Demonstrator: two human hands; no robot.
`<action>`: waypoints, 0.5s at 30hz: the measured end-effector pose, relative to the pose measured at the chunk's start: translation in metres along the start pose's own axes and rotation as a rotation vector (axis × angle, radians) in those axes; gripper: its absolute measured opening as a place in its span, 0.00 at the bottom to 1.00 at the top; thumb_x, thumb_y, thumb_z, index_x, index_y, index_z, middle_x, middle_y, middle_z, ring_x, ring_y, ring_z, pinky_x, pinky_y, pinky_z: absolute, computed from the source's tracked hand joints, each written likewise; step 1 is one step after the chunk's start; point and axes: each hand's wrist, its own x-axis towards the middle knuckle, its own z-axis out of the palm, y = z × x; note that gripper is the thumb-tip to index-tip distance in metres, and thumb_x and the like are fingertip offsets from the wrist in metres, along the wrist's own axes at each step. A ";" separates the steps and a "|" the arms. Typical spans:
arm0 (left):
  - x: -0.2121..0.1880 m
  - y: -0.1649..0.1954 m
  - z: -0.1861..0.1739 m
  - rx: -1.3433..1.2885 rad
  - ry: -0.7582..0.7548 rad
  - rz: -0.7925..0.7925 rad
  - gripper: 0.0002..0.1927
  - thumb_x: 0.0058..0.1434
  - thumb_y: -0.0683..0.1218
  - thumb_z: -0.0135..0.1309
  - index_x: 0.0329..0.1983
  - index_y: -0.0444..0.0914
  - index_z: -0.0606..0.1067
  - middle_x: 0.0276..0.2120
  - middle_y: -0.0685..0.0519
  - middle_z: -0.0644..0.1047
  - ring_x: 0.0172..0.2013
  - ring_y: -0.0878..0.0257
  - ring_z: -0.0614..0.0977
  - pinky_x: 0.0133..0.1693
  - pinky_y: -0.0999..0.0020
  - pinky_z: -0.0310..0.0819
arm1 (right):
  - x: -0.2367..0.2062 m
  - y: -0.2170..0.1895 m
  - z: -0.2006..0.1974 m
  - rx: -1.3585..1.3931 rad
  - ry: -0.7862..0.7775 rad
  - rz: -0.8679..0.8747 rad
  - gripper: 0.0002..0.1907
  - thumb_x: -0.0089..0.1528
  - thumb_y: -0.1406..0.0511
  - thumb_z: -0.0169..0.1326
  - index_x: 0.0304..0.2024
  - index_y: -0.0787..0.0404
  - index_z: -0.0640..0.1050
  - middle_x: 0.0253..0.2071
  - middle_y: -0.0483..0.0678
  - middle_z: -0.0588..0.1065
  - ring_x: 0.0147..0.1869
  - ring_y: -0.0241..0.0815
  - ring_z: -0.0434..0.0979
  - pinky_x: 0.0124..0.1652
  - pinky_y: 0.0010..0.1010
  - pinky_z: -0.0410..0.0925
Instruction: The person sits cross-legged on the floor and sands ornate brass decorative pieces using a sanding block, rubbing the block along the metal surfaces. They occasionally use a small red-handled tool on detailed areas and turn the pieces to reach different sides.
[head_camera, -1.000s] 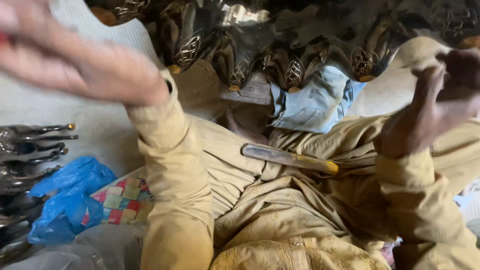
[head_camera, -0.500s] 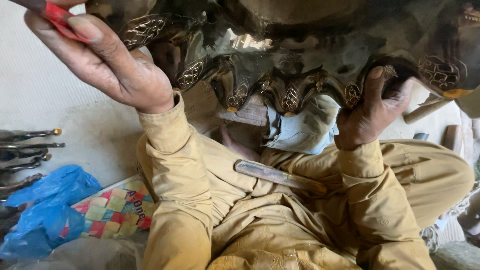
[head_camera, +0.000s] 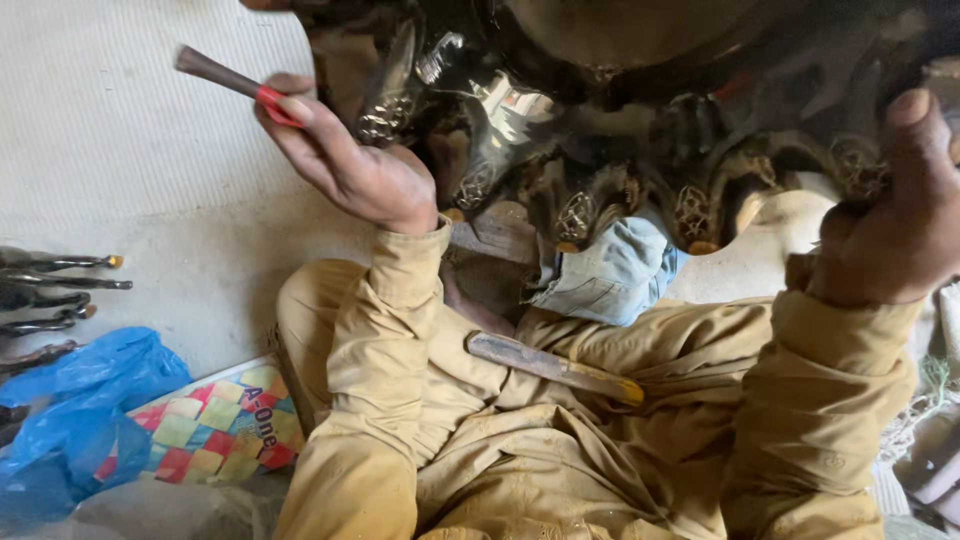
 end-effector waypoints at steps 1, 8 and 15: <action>-0.006 -0.009 -0.006 0.000 0.016 -0.026 0.15 0.83 0.48 0.41 0.49 0.29 0.68 0.46 0.48 0.70 0.49 0.59 0.69 0.62 0.67 0.61 | 0.003 0.003 -0.002 -0.016 -0.018 0.013 0.10 0.80 0.65 0.52 0.54 0.69 0.76 0.47 0.51 0.77 0.48 0.42 0.79 0.50 0.31 0.75; -0.051 -0.047 -0.043 -0.174 0.191 -0.326 0.20 0.77 0.49 0.44 0.62 0.29 0.68 0.52 0.47 0.72 0.55 0.60 0.71 0.63 0.64 0.63 | -0.007 0.036 -0.010 -0.209 -0.006 0.048 0.14 0.81 0.65 0.48 0.55 0.72 0.78 0.48 0.52 0.77 0.50 0.43 0.81 0.52 0.32 0.76; -0.048 -0.037 -0.034 -0.242 0.082 -0.316 0.16 0.82 0.49 0.43 0.55 0.29 0.69 0.47 0.49 0.70 0.51 0.62 0.69 0.61 0.65 0.62 | 0.012 0.018 -0.008 -0.005 -0.017 0.053 0.13 0.81 0.64 0.51 0.54 0.70 0.79 0.50 0.52 0.78 0.53 0.42 0.81 0.57 0.33 0.74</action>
